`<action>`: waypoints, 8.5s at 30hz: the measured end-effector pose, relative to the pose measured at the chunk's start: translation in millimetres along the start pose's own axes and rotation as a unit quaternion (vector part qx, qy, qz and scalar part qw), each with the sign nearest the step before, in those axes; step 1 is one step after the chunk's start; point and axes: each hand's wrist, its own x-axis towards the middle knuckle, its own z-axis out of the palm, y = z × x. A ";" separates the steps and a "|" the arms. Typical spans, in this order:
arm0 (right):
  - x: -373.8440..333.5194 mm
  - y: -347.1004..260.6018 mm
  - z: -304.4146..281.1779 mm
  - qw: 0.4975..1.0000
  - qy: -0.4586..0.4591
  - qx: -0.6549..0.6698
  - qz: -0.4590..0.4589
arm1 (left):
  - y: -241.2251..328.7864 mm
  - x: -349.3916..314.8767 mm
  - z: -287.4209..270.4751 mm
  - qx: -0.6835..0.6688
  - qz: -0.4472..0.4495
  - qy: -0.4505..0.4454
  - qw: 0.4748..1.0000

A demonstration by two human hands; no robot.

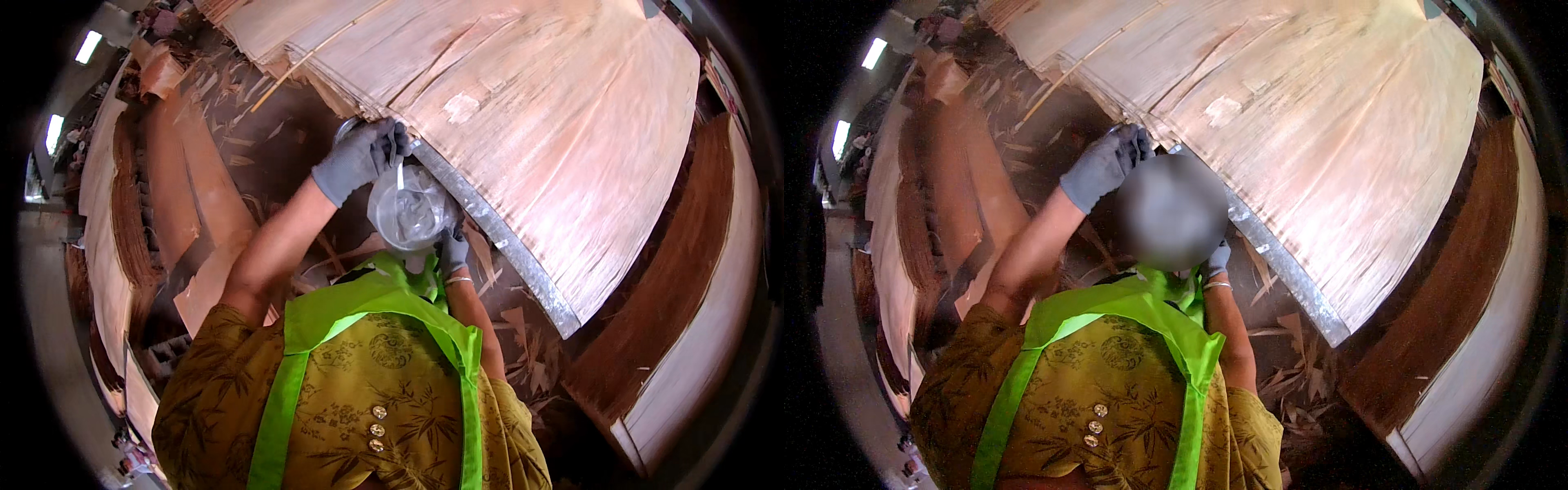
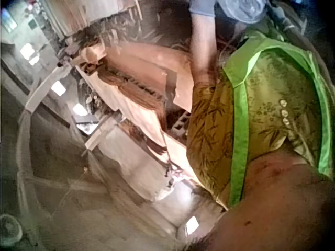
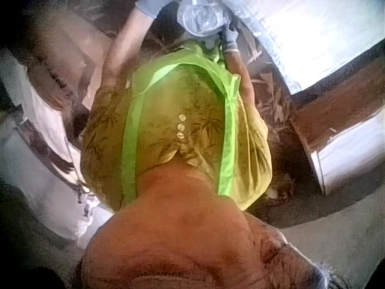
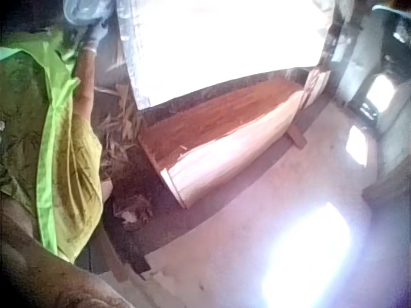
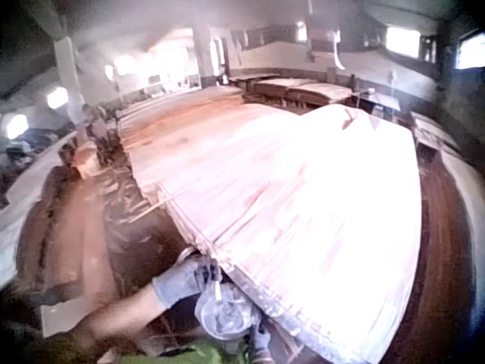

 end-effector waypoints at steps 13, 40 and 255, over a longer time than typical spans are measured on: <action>67.7 30.6 -23.3 0.982 -0.153 0.026 -0.105 | 134.1 -136.8 168.4 0.227 0.220 -0.293 0.902; 20.2 -25.6 33.8 0.991 -0.007 0.110 0.078 | 144.7 -490.3 149.7 0.481 0.502 0.128 0.708; -256.8 -202.1 -70.7 0.978 0.058 -0.028 -0.199 | -163.5 -58.3 158.7 0.558 0.186 -0.262 0.765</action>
